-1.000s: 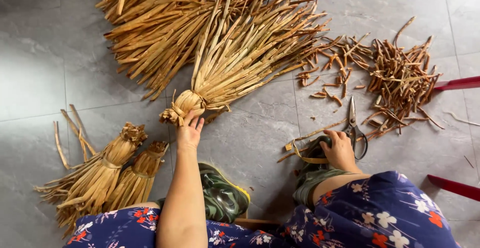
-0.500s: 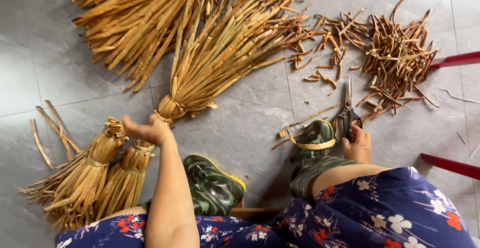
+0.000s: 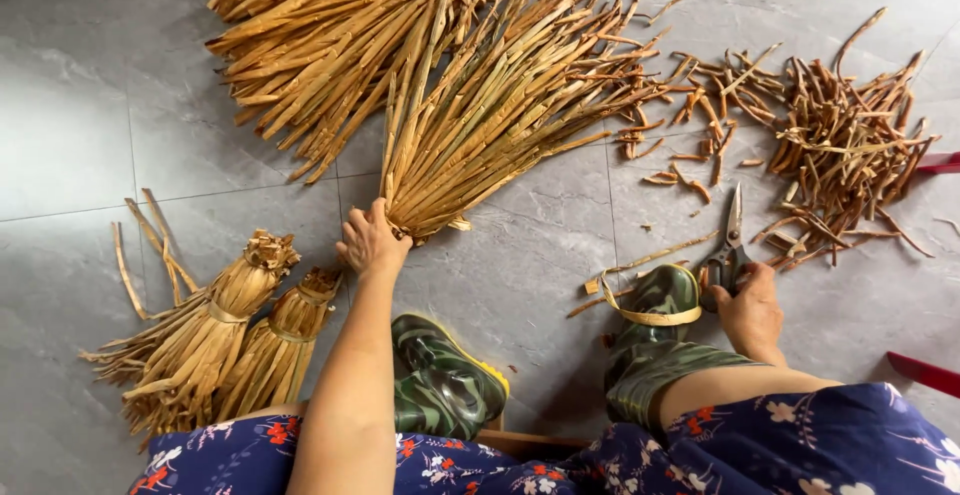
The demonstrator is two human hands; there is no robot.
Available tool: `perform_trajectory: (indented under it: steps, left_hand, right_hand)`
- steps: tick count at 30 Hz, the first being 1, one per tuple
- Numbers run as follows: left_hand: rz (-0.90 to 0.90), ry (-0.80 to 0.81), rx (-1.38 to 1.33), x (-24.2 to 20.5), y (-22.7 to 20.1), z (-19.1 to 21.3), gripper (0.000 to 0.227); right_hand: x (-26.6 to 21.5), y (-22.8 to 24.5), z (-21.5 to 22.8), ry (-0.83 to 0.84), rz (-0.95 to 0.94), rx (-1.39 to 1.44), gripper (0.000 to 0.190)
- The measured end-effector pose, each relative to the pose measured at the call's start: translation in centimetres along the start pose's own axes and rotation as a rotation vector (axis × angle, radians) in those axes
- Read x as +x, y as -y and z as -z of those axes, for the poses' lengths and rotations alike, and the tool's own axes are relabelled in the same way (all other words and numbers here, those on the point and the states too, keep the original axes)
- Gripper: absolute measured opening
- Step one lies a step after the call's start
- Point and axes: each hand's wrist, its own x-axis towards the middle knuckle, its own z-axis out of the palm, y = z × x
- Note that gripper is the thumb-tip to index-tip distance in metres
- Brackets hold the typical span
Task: Bundling and trimming dried plant stalks using scissors and thin plant strips for binding.
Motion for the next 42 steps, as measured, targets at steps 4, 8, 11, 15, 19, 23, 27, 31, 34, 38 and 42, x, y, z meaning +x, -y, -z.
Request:
perform_trajectory:
  steps: [4,8,11,15,19,23,27,31,34,38,42]
  left_hand:
    - [-0.02,0.276,0.156,1.1,0.1,3.6,0.083]
    - [-0.143,0.376,0.307,4.5,-2.7,7.0,0.059]
    - [-0.335,0.019,-0.212,2.0,-9.4,9.0,0.034]
    - [-0.995,-0.212,-0.325,1.4,-16.9,-0.3,0.035]
    - [-0.835,-0.335,-0.102,0.9,-21.2,-6.1,0.068]
    - [-0.706,-0.095,0.086,-0.1,-21.9,-7.4,0.061]
    - [-0.98,-0.153,0.087,1.5,-21.2,-9.3,0.028]
    - [-0.78,0.593,-0.249,0.4,-20.0,-1.8,0.026]
    - [-0.869,0.882,-0.887,1.0,-18.6,-2.7,0.032]
    - [-0.838,0.807,-0.843,-0.2,-18.0,-2.1,0.033]
    - [-0.725,0.744,-1.035,-0.4,-17.9,-1.9,0.033]
  right_hand:
    - [1.8,-3.1,-0.3,0.073,-0.031,0.037,0.062]
    - [2.0,-2.7,0.8,0.123,-0.153,0.337,0.055]
    - [0.9,1.2,2.6,0.09,-0.246,0.64,0.051]
    - [-0.2,6.3,3.0,0.141,-0.112,0.718,0.064]
    - [-0.2,8.0,0.8,0.454,-0.201,0.938,0.075]
    - [0.1,10.1,1.3,0.582,-0.27,0.957,0.071]
    - [0.0,9.5,1.3,0.604,-0.324,1.004,0.062]
    - [-0.2,8.8,1.4,0.517,-0.277,1.104,0.05]
    - [-0.5,9.1,2.0,0.44,-0.218,1.059,0.048]
    - [-0.4,6.7,0.8,0.356,-0.186,1.03,0.048]
    - [3.8,5.1,2.4,0.283,-0.229,1.202,0.054]
